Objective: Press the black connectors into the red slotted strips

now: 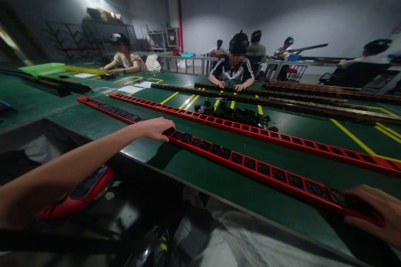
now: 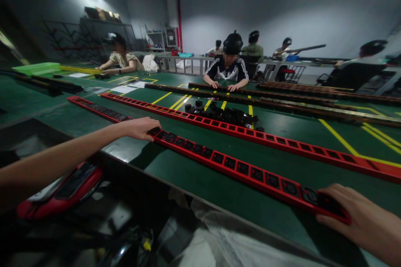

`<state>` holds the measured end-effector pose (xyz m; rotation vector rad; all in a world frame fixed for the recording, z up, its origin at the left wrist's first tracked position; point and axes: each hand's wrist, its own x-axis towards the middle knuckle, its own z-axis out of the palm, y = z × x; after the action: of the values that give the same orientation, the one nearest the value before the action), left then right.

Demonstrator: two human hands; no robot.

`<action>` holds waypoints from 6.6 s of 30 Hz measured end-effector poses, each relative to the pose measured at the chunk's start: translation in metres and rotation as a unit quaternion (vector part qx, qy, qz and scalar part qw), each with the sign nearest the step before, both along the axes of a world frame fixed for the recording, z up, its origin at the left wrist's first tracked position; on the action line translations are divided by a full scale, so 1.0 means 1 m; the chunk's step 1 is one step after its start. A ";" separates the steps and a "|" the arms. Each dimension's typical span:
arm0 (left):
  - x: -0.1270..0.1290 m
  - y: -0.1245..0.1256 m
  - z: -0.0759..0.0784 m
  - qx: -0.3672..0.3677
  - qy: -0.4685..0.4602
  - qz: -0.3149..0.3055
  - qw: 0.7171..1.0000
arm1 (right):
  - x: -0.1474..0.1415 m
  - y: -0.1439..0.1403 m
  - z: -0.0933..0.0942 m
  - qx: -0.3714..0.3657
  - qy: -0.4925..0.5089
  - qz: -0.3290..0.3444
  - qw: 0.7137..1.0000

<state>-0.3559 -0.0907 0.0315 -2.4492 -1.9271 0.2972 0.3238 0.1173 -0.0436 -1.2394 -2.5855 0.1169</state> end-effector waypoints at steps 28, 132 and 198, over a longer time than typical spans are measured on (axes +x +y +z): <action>0.219 0.069 -0.021 0.006 -0.115 -0.056 0.992 | -0.065 -0.041 0.062 -0.032 0.001 0.016 0.999; 0.310 0.090 -0.040 0.217 -0.106 -0.217 0.946 | -0.167 0.039 0.064 -0.424 -0.056 0.320 0.845; 0.516 0.084 0.019 0.198 0.091 -0.392 0.894 | -0.169 0.038 0.054 -0.414 0.006 0.285 0.864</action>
<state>0.1600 -0.0063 0.0504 -2.5299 -0.7110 0.0873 0.1544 0.1548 0.0104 -0.5615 -2.8752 1.4620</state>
